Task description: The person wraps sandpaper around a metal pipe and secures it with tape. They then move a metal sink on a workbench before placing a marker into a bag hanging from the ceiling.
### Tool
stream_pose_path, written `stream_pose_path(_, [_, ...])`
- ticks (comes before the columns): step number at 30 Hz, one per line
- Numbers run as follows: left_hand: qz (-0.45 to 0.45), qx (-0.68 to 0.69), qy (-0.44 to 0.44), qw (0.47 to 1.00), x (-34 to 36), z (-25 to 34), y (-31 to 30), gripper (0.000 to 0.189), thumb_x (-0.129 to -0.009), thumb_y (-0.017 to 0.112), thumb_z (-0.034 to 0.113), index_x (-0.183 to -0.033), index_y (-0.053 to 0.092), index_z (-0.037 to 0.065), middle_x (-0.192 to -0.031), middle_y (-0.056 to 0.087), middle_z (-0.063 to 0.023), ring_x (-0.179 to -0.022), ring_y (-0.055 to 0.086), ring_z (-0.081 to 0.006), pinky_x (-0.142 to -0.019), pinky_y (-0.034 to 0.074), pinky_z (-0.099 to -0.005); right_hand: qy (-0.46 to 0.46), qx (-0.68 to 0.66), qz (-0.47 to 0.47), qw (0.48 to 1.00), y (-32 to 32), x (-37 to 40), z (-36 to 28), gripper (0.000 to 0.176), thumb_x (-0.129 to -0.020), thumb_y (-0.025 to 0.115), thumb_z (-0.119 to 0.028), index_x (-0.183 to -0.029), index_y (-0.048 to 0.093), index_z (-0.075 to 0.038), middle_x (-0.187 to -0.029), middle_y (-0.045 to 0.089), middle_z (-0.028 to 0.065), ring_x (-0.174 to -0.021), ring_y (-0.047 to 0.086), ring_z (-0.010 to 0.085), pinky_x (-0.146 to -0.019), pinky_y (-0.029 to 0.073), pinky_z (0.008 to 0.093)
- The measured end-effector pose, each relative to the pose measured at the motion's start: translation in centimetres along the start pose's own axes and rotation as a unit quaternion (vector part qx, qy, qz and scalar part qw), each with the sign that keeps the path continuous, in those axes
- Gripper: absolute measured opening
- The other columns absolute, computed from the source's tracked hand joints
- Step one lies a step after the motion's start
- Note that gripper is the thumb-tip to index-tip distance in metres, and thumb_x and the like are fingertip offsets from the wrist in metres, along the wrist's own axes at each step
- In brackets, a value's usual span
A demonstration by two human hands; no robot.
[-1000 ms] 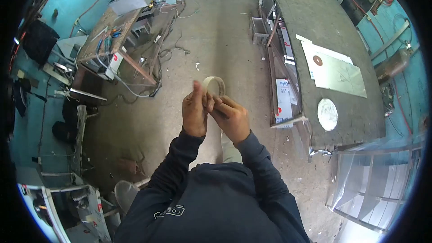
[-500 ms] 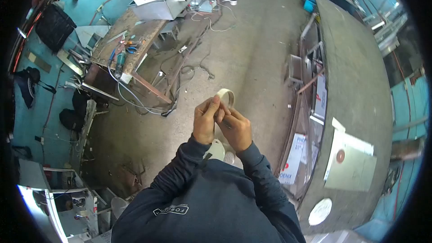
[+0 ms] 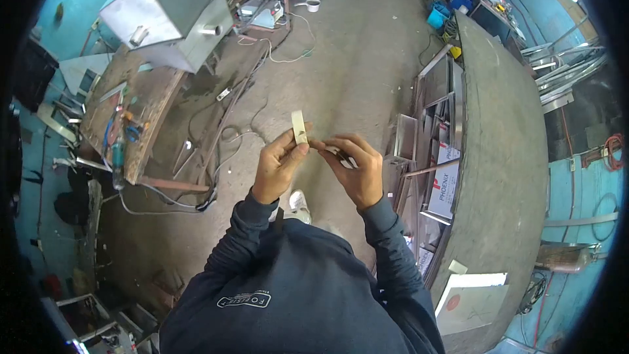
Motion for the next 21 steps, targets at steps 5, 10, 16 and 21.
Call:
stream_pose_path(5, [-0.015, -0.105, 0.019, 0.994, -10.9, 1.1, -1.0, 0.036, -0.096, 0.053, 0.003, -0.131, 0.051, -0.007, -0.1, 0.069, -0.0116, -0.093, 0.066, -0.0146, -0.087, 0.05, -0.0268, -0.037, -0.025, -0.002, 0.999, -0.7, -11.2, 3.5, 0.027, -0.076, 0.078, -0.003, -0.102, 0.072, -0.005, -0.098, 0.067, 0.0078, -0.076, 0.067, 0.0149, -0.066, 0.054, 0.0278])
stream_pose_path(10, [-0.023, -0.184, 0.023, 0.982, -21.8, -0.5, -3.6, 0.031, -0.094, 0.055, 0.002, -0.123, 0.055, -0.007, -0.095, 0.07, -0.0112, -0.086, 0.066, -0.0127, -0.079, 0.05, -0.0264, -0.043, -0.026, -0.055, 0.997, 0.9, -22.0, 10.4, 0.023, -0.074, 0.078, -0.005, -0.096, 0.074, -0.005, -0.095, 0.067, 0.0072, -0.076, 0.068, 0.0179, -0.066, 0.055, 0.0295])
stream_pose_path(16, [-0.04, -0.233, -0.014, 0.971, -36.3, -2.9, -6.3, 0.028, -0.094, 0.057, 0.005, -0.119, 0.058, -0.006, -0.092, 0.069, -0.0105, -0.078, 0.066, -0.014, -0.074, 0.05, -0.027, -0.053, -0.11, -0.134, 0.983, 2.0, -36.0, 20.1, 0.018, -0.075, 0.075, -0.002, -0.093, 0.07, -0.003, -0.092, 0.066, 0.0097, -0.077, 0.067, 0.0226, -0.068, 0.055, 0.0316])
stream_pose_path(21, [0.001, -0.24, -0.038, 0.97, -46.1, -2.5, -8.9, 0.03, -0.095, 0.056, 0.006, -0.124, 0.057, -0.003, -0.092, 0.069, -0.0104, -0.076, 0.065, -0.0133, -0.074, 0.05, -0.0276, -0.006, -0.16, -0.218, 0.963, 3.8, -47.5, 24.6, 0.013, -0.084, 0.067, -0.002, -0.096, 0.063, 0.0, -0.087, 0.064, 0.0096, -0.073, 0.064, 0.0167, -0.067, 0.052, 0.0293])
Point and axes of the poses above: each hand's wrist, its own x-axis away from the middle knuckle, its own y-axis out of the palm, z = x × y, the point moved 1 cm from there along -x, towards the middle knuckle
